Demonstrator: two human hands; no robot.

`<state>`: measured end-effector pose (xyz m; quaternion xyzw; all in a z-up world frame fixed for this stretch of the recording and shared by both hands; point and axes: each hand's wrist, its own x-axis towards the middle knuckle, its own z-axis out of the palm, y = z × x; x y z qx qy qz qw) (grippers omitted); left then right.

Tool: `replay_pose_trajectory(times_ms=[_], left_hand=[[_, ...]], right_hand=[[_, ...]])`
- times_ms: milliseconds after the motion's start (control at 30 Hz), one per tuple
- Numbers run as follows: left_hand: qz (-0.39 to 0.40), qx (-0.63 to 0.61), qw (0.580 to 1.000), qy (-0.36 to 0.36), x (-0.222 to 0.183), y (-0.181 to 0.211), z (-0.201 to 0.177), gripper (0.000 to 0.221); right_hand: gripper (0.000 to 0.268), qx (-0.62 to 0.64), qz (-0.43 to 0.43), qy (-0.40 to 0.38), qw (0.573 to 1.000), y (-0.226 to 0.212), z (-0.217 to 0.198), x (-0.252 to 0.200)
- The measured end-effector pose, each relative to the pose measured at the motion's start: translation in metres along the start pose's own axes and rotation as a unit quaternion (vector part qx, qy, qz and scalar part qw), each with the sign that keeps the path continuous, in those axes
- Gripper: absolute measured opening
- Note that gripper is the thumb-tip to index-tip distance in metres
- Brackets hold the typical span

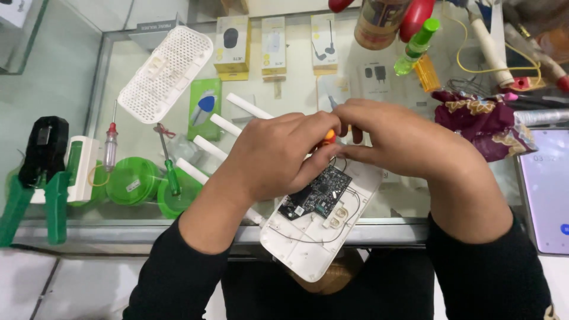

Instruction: Disassembling a wireless router and manipulating its internal components with a screwdriver.

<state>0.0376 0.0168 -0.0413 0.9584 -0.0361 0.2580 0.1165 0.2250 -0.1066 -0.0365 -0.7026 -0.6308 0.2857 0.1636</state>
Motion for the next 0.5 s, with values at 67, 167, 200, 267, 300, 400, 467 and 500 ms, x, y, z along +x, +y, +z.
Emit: replay_pose_trajectory(times_ms=[67, 167, 200, 267, 300, 400, 467, 500], left_hand=[[-0.019, -0.015, 1.000, 0.010, 0.000, -0.003, -0.004, 0.018], [-0.041, -0.005, 0.999, 0.009, -0.004, -0.008, 0.001, 0.031], [-0.040, -0.005, 0.999, 0.009, -0.004, -0.006, 0.000, 0.031], [-0.019, 0.001, 1.000, -0.002, -0.005, -0.004, -0.002, 0.031], [-0.019, 0.002, 1.000, -0.002, -0.005, -0.003, -0.004, 0.031], [-0.053, -0.016, 0.997, -0.052, -0.004, -0.001, -0.006, 0.020], [-0.058, -0.044, 0.995, -0.074, -0.005, -0.003, -0.005, 0.022], [-0.061, -0.042, 0.994, -0.077, -0.007, 0.001, -0.005, 0.022]], right_hand=[[0.036, -0.005, 0.002, -0.014, 1.000, -0.002, 0.002, 0.000], [0.031, -0.039, -0.035, 0.029, 0.998, 0.020, 0.023, 0.013], [0.031, -0.040, -0.034, 0.030, 0.998, 0.021, 0.024, 0.016], [0.031, -0.027, -0.059, 0.061, 0.996, 0.023, 0.026, 0.022], [0.031, -0.028, -0.060, 0.062, 0.996, 0.024, 0.026, 0.023], [0.018, -0.079, -0.037, 0.060, 0.994, 0.027, 0.029, 0.023], [0.020, -0.101, -0.021, 0.064, 0.993, 0.020, 0.030, 0.024], [0.020, -0.098, -0.025, 0.063, 0.993, 0.019, 0.031, 0.025]])
